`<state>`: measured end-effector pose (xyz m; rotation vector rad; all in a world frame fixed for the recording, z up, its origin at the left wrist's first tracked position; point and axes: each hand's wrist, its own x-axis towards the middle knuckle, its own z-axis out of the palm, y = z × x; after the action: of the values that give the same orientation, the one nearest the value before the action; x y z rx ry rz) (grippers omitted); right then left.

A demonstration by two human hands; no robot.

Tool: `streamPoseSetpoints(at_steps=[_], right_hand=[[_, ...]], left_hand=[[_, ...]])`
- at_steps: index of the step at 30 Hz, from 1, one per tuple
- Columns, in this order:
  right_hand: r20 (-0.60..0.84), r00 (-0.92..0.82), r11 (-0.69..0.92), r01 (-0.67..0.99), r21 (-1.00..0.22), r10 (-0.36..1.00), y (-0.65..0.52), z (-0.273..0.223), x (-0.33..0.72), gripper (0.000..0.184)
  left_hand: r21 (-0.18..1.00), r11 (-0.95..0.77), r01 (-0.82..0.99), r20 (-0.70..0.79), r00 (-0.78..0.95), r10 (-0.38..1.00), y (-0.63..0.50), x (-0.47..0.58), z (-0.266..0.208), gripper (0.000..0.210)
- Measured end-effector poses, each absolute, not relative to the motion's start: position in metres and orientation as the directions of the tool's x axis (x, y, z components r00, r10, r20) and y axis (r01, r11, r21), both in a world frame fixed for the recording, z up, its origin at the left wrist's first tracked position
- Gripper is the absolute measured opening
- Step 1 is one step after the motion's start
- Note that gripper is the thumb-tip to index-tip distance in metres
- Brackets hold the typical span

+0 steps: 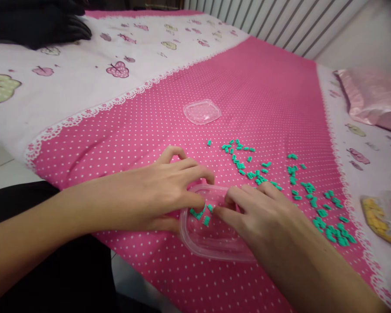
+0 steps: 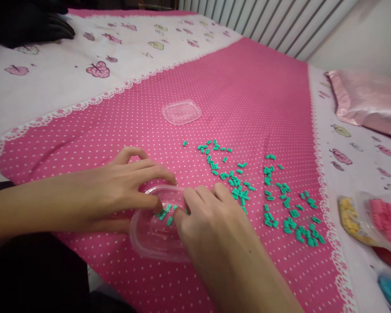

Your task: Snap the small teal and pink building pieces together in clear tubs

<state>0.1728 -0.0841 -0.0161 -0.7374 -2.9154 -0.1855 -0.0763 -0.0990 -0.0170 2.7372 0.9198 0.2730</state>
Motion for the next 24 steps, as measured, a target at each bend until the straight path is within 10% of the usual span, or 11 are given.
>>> streamPoseSetpoints(at_steps=[24], right_hand=[[0.129, -0.887, 0.885, 0.456, 0.095, 0.443, -0.081, -0.014, 0.174, 0.025]], left_hand=[[0.236, -0.771, 0.591, 0.087, 0.778, 0.623, -0.099, -0.073, -0.019, 0.030]])
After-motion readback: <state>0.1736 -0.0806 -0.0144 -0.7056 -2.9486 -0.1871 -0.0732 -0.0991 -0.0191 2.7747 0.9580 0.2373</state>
